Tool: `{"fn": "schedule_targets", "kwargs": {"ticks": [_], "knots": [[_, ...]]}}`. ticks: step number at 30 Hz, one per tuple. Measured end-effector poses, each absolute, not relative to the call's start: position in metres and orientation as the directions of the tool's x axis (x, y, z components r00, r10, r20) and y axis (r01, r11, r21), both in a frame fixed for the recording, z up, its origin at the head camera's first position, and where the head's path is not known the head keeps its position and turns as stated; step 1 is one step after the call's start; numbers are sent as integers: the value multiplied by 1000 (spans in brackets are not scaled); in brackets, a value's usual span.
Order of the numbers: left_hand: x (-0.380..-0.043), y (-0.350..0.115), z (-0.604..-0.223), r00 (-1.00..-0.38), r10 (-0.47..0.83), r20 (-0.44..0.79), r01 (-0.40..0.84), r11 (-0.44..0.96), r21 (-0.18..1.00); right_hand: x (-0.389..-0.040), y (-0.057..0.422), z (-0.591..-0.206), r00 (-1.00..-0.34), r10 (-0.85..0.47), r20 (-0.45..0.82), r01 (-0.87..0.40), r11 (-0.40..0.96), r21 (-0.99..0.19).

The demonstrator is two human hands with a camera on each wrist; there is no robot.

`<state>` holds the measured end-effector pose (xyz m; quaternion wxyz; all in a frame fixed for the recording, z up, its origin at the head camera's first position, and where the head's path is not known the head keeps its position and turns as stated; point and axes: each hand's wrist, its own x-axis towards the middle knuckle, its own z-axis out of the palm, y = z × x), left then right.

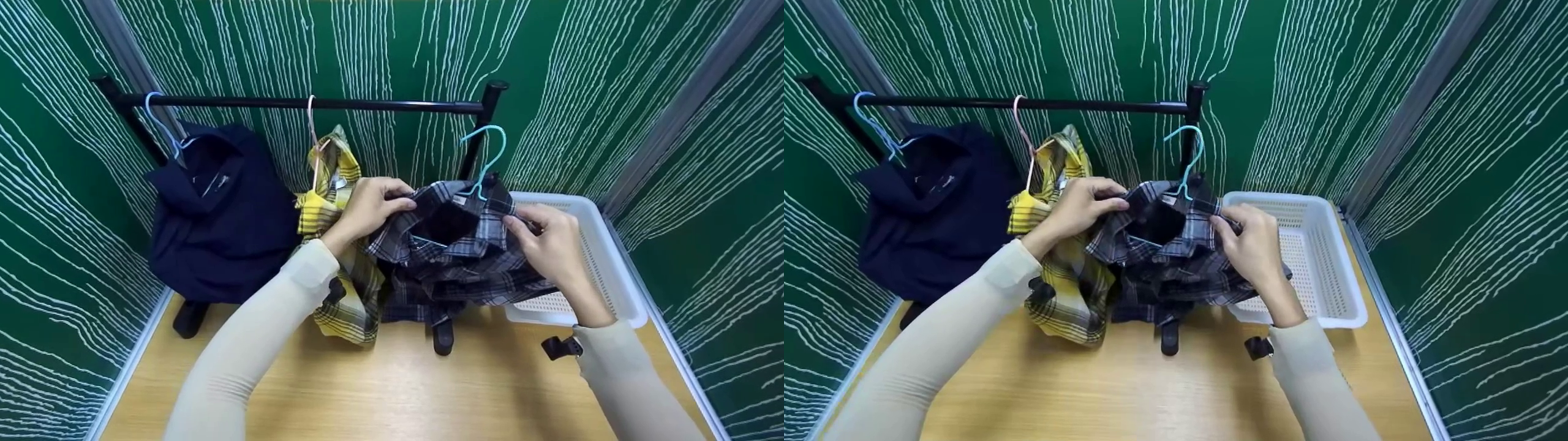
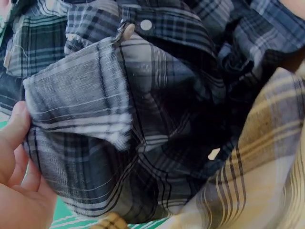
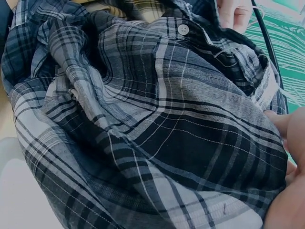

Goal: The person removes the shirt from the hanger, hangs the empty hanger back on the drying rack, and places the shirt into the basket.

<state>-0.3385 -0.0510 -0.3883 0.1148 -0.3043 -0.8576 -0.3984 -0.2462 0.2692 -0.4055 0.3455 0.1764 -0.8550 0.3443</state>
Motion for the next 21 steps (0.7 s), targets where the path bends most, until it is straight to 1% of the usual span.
{"fn": "schedule_targets", "kwargs": {"ticks": [7,12,21], "knots": [[-336,-41,-387,-815,360,455,577,422,700,-245,268,-408,-690,-60,721,-545,699,-463],[-331,-31,-385,-831,353,430,543,344,766,-245,264,-410,-685,-57,727,-544,703,-458],[-325,-16,-380,-823,333,460,558,327,763,-247,256,-407,-662,-98,743,-584,689,-430]]}}
